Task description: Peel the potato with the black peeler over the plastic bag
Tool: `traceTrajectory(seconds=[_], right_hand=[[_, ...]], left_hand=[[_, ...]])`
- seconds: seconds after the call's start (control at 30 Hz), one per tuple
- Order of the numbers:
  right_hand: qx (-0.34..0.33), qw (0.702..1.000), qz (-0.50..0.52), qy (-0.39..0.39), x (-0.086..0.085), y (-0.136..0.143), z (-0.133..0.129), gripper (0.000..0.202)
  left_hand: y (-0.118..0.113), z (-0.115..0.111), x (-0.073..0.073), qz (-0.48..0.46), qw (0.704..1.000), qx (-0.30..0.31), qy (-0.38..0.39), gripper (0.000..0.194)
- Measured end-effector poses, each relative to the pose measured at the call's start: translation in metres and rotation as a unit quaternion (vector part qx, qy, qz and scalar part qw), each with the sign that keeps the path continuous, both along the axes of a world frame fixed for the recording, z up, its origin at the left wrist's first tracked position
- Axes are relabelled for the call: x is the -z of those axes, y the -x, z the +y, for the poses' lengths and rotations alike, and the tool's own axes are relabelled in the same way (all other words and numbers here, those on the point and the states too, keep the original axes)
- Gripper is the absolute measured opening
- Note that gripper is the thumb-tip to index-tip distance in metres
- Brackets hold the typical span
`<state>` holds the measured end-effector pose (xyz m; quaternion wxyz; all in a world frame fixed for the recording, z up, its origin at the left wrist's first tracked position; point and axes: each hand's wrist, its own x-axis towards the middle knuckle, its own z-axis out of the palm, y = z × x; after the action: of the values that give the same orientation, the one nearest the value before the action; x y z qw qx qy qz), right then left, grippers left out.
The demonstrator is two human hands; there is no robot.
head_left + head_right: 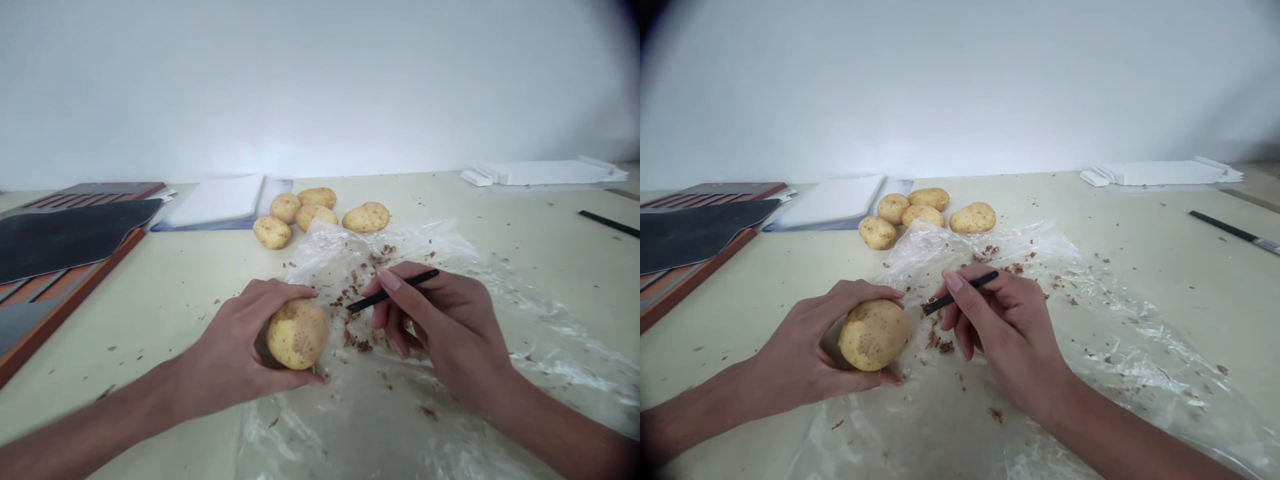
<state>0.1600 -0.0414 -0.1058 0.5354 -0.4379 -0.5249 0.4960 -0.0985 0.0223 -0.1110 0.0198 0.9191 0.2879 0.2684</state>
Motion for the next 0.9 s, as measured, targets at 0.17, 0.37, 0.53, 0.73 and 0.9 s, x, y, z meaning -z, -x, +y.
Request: traceTrajectory(seconds=[0.17, 0.37, 0.53, 0.73, 0.9], right_hand=[[-0.051, 0.998, 0.034, 0.012, -0.001, -0.002, -0.005, 0.052], [-0.144, 0.987, 0.041, -0.052, -0.005, 0.010, -0.013, 0.035], [-0.150, 0.986, 0.025, -0.066, 0.001, 0.016, -0.018, 0.028], [-0.141, 0.989, 0.019, -0.036, -0.021, 0.028, -0.011, 0.037], [-0.178, 0.982, 0.024, -0.051, -0.012, 0.035, 0.000, 0.034]], left_hand=[[-0.003, -0.002, -0.003, -0.019, 0.999, 0.017, -0.023, 0.073], [0.000, -0.003, -0.001, -0.057, 0.993, 0.023, 0.102, 0.066], [-0.003, 0.000, -0.007, -0.059, 0.985, 0.004, 0.163, 0.064], [-0.003, 0.000, -0.015, -0.065, 0.979, -0.013, 0.191, 0.060], [0.002, 0.003, -0.008, -0.105, 0.979, 0.003, 0.174, 0.059]])
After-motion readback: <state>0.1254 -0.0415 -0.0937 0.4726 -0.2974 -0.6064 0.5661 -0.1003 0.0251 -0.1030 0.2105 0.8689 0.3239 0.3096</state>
